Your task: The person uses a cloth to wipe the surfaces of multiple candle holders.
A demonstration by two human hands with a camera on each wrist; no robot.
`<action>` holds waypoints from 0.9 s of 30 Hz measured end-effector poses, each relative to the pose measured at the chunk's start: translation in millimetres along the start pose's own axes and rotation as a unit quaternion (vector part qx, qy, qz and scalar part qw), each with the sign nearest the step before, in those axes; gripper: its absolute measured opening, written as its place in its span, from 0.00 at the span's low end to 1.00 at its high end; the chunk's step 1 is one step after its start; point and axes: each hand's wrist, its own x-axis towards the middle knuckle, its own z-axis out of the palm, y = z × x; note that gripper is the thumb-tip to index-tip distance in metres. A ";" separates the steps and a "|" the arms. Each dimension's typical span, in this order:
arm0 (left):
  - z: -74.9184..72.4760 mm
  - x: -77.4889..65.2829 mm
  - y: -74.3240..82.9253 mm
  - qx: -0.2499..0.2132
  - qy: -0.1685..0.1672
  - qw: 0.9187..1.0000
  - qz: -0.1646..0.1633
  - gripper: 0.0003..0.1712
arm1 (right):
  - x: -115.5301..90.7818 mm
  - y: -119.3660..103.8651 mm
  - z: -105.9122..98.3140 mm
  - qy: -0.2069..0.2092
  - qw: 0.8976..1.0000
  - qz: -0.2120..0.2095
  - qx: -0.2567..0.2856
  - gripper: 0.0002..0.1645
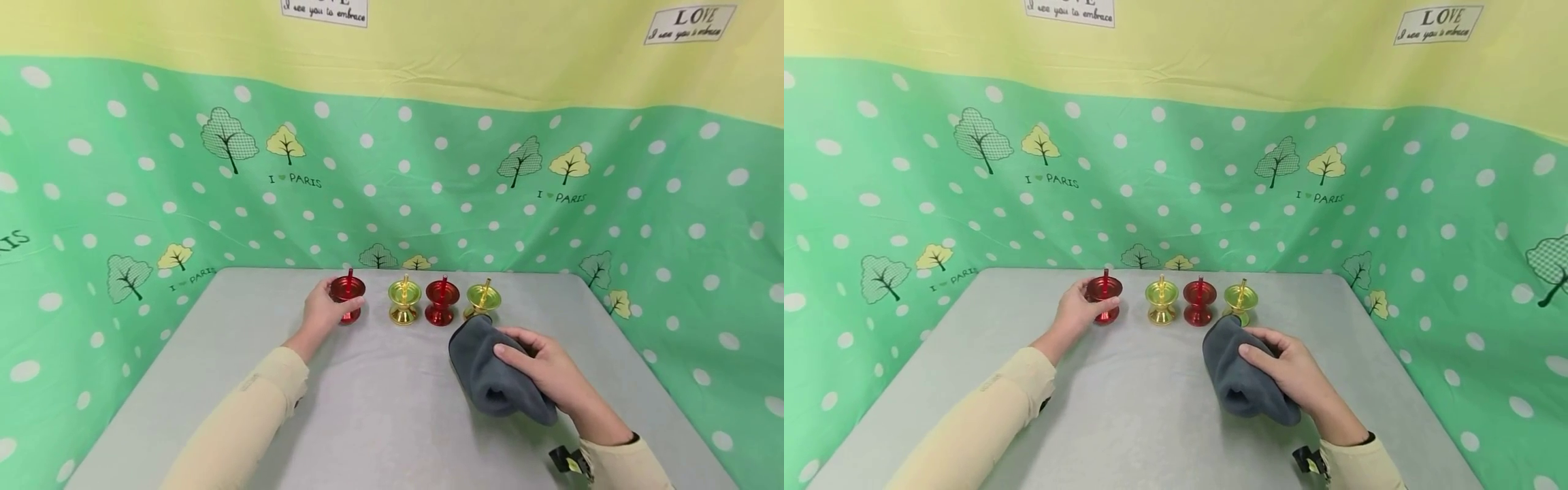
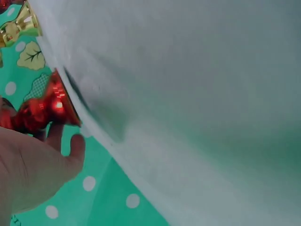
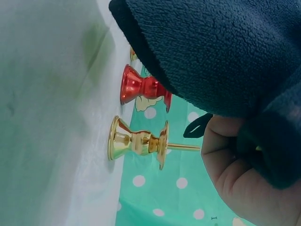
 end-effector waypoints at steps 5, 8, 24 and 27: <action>-17.3 -20.2 8.4 -0.004 0.001 1.000 0.028 0.56 | -1.1 1.2 1.1 0.001 1.000 -0.001 -0.007 0.28; -25.1 -40.9 16.9 0.040 -0.017 0.998 0.053 0.57 | -2.3 -1.1 3.3 0.007 1.000 0.001 -0.015 0.29; -4.3 -117.9 72.8 0.191 -0.161 0.946 0.206 0.52 | 39.7 -47.7 114.5 0.147 0.748 -0.493 -0.420 0.26; -4.0 -120.1 73.5 0.159 -0.175 0.954 0.183 0.45 | 43.8 -49.7 123.1 0.149 0.723 -0.509 -0.443 0.24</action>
